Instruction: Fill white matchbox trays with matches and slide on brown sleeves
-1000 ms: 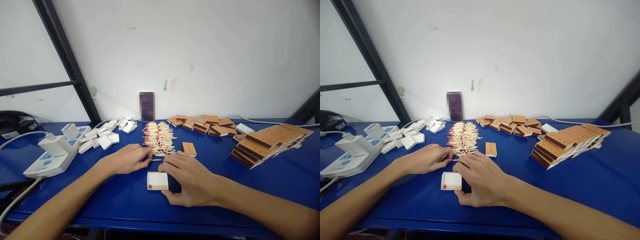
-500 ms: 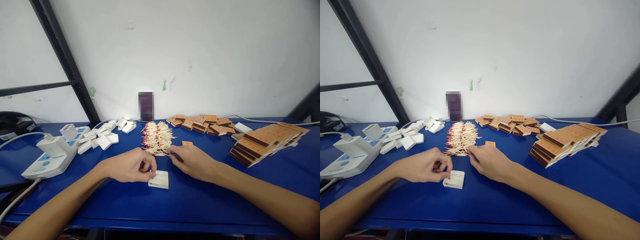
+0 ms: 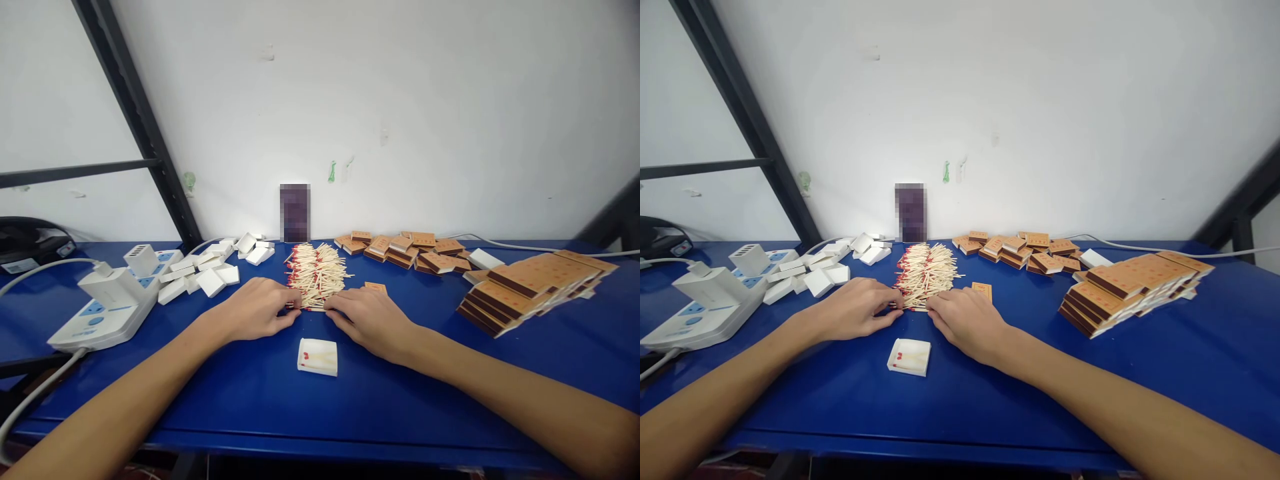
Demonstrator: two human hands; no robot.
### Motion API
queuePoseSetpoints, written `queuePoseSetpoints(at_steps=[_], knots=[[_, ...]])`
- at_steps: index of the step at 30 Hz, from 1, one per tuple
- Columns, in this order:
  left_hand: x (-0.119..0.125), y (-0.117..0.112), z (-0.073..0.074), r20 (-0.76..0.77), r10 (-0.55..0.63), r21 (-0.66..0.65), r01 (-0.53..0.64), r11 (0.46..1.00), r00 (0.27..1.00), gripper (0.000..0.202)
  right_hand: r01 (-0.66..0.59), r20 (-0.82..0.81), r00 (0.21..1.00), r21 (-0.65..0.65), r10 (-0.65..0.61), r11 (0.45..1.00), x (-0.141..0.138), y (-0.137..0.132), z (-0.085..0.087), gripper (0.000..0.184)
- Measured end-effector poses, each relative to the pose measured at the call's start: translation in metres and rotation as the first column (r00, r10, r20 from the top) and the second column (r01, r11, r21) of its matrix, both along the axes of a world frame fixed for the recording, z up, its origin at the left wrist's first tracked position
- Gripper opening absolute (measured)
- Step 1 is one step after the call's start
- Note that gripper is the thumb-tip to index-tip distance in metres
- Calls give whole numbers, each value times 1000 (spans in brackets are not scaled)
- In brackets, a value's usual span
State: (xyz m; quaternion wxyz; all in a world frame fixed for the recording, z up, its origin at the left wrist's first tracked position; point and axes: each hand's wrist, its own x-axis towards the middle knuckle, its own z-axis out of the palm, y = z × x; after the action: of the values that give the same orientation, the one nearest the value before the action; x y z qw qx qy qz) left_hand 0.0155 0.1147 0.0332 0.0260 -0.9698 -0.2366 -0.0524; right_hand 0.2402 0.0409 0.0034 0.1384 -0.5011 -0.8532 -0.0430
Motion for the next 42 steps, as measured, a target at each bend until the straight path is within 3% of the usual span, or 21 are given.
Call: queuePoseSetpoints(at_steps=[9, 14, 19, 27, 35, 38, 42], knots=[[2, -3, 0, -8, -12, -13, 12, 1000, 1000, 16, -31, -44, 999, -33, 30, 999, 1, 2, -1, 22], [2, -4, -1, -17, 6, -5, -6, 1000, 1000, 16, -48, -73, 996, -80, 43, 996, 4, -6, -1, 13], [1, -1, -2, -19, 36, -27, -37, 999, 999, 20, -9, -39, 999, -105, 5, 994, 5, -17, 2, 8], [-3, -2, -3, -29, -12, -106, 9, 994, 1000, 21, 70, 32, 997, -243, -64, 967, 3, -22, 15, 13], [-2, -3, 0, -49, 9, -81, -13, 997, 999, 17, -27, -137, 991, -181, 2, 983, -3, -31, 20, 12], [-3, -3, 0, -42, 47, -21, -48, 999, 998, 18, -104, -175, 981, -136, 80, 985, -10, -38, 15, 9], [-5, -2, 2, -60, 59, -16, -60, 998, 996, 19, -113, -207, 975, -143, 82, 983, -12, -40, 9, 5]])
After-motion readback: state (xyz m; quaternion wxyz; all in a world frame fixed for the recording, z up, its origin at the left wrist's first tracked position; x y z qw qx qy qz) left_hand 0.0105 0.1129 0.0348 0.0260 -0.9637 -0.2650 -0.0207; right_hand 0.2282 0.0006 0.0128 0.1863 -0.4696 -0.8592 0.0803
